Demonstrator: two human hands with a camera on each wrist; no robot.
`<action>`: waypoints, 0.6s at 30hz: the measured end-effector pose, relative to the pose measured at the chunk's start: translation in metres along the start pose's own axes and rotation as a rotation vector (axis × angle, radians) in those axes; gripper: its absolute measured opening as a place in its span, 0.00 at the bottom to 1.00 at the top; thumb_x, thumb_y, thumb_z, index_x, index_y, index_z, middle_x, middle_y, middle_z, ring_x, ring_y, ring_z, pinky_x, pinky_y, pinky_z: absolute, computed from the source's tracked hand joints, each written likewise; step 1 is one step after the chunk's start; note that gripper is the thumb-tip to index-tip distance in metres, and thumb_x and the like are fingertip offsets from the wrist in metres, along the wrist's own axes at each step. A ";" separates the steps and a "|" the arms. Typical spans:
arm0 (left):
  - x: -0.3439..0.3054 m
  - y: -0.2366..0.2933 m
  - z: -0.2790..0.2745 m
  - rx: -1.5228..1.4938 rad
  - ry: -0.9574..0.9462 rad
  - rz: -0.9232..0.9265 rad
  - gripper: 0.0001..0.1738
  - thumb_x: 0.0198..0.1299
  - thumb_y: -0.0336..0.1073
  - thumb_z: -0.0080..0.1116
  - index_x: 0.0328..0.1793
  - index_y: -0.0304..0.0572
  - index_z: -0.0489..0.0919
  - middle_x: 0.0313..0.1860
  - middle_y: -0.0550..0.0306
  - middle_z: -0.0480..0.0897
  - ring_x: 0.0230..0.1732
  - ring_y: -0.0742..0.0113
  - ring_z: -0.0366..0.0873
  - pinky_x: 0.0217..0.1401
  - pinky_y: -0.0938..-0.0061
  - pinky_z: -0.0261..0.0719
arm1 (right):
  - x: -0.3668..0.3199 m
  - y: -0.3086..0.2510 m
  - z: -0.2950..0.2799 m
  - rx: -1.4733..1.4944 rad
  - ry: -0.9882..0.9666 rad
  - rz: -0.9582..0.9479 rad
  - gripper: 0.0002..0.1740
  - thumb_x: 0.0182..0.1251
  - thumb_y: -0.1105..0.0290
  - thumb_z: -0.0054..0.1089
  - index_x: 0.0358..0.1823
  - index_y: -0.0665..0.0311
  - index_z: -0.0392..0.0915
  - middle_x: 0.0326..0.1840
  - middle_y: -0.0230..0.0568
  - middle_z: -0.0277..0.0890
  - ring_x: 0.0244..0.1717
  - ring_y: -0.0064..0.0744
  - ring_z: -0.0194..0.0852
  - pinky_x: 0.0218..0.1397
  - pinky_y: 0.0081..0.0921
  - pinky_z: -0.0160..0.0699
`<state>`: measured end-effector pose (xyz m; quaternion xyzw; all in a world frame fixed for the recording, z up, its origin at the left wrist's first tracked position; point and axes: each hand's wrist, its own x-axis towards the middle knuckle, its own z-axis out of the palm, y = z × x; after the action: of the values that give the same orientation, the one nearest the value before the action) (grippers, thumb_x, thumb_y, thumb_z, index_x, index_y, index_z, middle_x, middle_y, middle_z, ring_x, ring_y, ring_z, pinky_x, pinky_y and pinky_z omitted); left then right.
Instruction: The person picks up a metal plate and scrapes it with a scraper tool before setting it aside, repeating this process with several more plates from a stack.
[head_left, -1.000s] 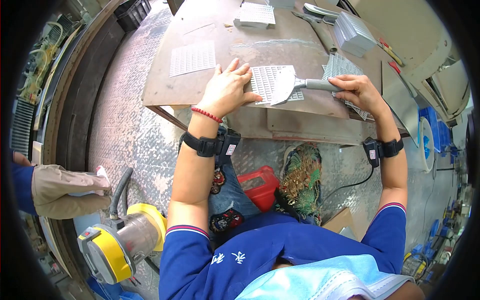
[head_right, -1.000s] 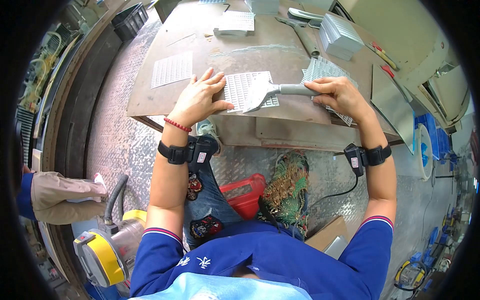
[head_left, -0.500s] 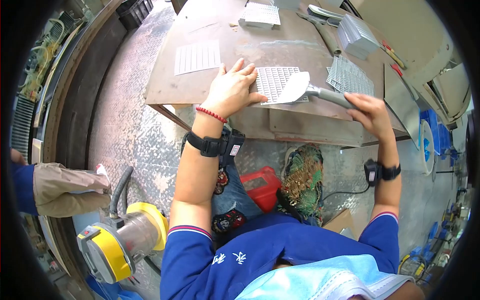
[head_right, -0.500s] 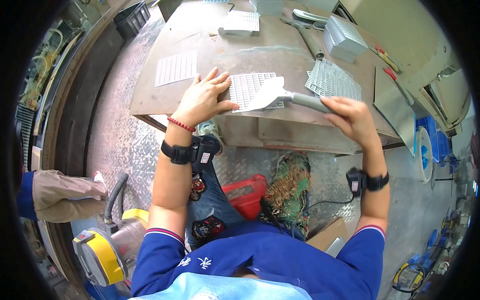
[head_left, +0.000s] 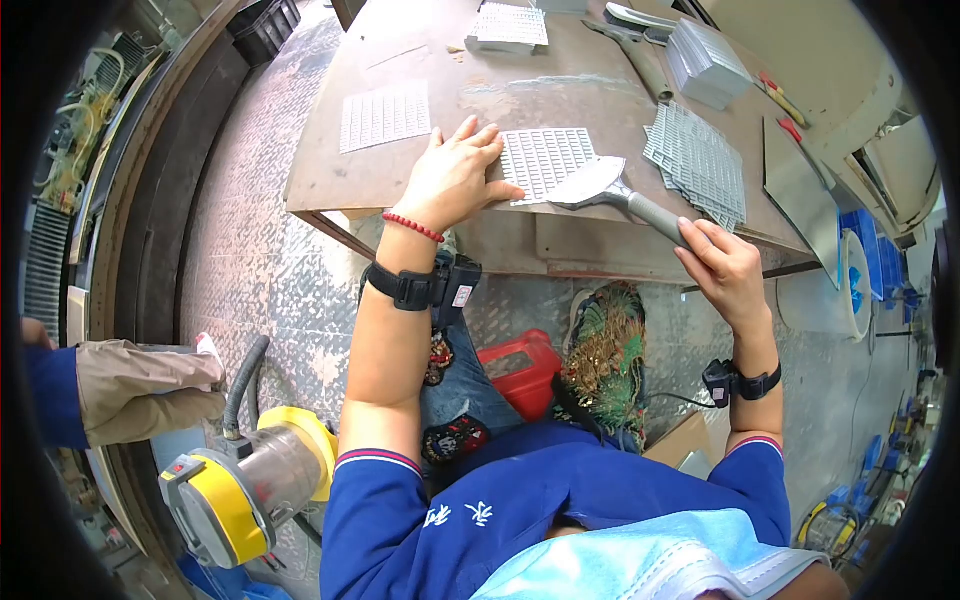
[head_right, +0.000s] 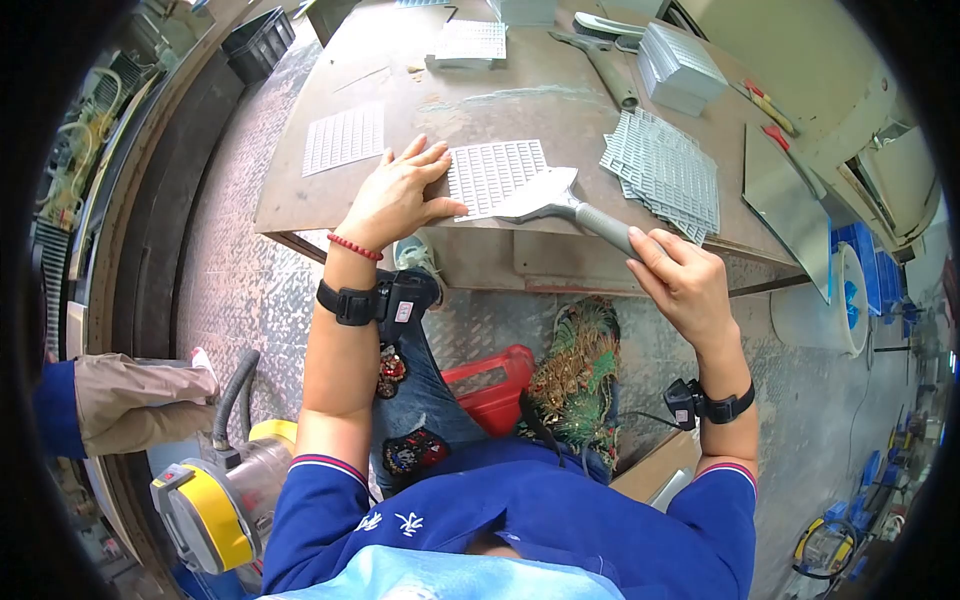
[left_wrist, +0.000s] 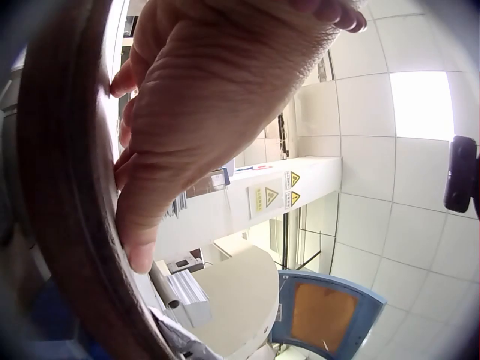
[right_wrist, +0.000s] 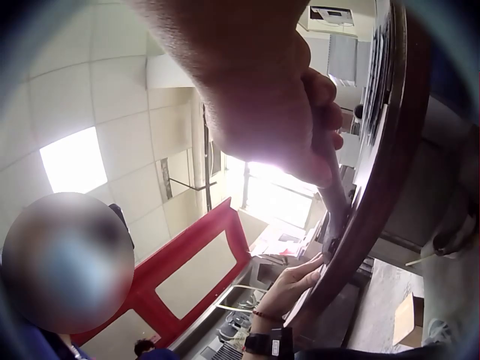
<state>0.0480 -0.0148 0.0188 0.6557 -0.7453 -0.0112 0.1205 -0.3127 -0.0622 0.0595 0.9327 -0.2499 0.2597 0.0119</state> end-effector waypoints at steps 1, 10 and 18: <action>0.000 0.000 0.000 0.002 -0.006 -0.002 0.47 0.54 0.67 0.60 0.69 0.36 0.73 0.72 0.47 0.71 0.79 0.47 0.58 0.75 0.39 0.57 | 0.001 -0.001 0.001 -0.005 0.000 0.005 0.22 0.56 0.72 0.72 0.54 0.58 0.83 0.42 0.42 0.83 0.33 0.40 0.82 0.37 0.31 0.81; 0.000 -0.002 0.005 0.007 0.025 0.014 0.47 0.55 0.67 0.59 0.69 0.36 0.73 0.72 0.47 0.72 0.78 0.47 0.59 0.74 0.37 0.58 | 0.022 0.002 0.010 -0.040 -0.011 0.023 0.19 0.59 0.70 0.70 0.53 0.59 0.83 0.42 0.41 0.83 0.33 0.40 0.82 0.36 0.31 0.81; -0.001 -0.005 0.013 0.038 0.115 0.042 0.44 0.55 0.68 0.58 0.65 0.37 0.76 0.69 0.50 0.75 0.75 0.52 0.63 0.71 0.43 0.63 | 0.040 0.012 0.018 -0.061 -0.017 0.005 0.18 0.61 0.68 0.68 0.53 0.58 0.84 0.40 0.40 0.83 0.30 0.41 0.82 0.34 0.31 0.81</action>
<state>0.0505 -0.0162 0.0051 0.6415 -0.7509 0.0432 0.1507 -0.2795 -0.0937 0.0621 0.9335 -0.2601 0.2438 0.0377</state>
